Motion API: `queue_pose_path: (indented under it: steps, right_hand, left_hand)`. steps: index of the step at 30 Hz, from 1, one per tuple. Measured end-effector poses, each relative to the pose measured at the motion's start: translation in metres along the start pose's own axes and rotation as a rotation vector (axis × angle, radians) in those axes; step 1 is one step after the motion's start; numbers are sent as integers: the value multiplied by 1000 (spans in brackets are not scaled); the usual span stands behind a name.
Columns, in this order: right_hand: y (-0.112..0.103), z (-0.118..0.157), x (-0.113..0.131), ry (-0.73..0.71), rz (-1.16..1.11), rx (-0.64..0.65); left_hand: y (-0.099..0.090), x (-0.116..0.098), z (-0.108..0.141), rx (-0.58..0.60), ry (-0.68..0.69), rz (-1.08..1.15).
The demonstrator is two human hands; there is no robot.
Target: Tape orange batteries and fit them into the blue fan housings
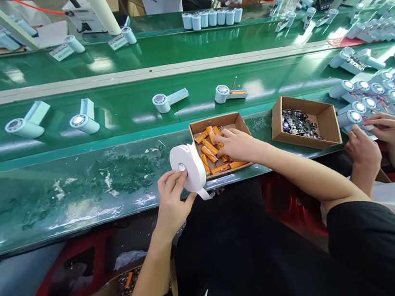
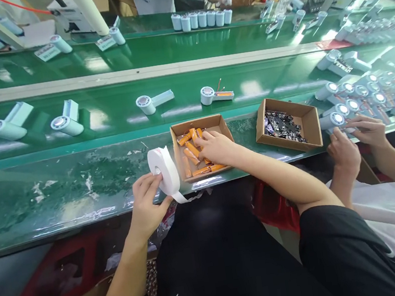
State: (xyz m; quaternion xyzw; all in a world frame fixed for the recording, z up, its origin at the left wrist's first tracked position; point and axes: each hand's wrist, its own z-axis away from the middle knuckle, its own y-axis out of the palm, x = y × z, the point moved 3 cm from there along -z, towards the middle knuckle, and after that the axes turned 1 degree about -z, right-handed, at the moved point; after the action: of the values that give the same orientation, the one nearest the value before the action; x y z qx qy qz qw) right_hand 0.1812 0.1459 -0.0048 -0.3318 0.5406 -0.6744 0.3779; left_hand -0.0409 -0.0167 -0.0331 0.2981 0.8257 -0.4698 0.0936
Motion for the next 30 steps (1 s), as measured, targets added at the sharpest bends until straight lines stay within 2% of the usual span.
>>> queue_pose_path:
  steps: [2,4,7,11,14,17,23,26,30]
  right_hand:
    - [1,-6,-9,-45,-37,-14]
    - [0,-6,-20,-109,-167,-39]
    - [-5,6,-32,-155,-560,-191]
    - [-10,31,-23,29,-1212,-478]
    - [-8,41,3,146,-1469,-527]
    - [-3,43,23,234,-1493,-535]
    - [6,45,39,349,-1291,-622]
    - [5,46,43,358,-1270,-590]
    - [1,45,39,256,-1479,-470]
  left_hand:
    - [1,-2,-1,8,3,-4]
    - [0,-3,-1,2,-2,-21]
    - [-5,-3,2,-35,-3,-72]
    - [-10,-4,5,-53,36,-139]
    - [-10,-6,2,-46,64,-183]
    - [-9,-9,-2,-45,80,-194]
    - [-6,-15,-3,-22,104,-222]
    - [-8,-19,-1,-3,135,-283]
    - [-15,-25,-1,27,184,-338]
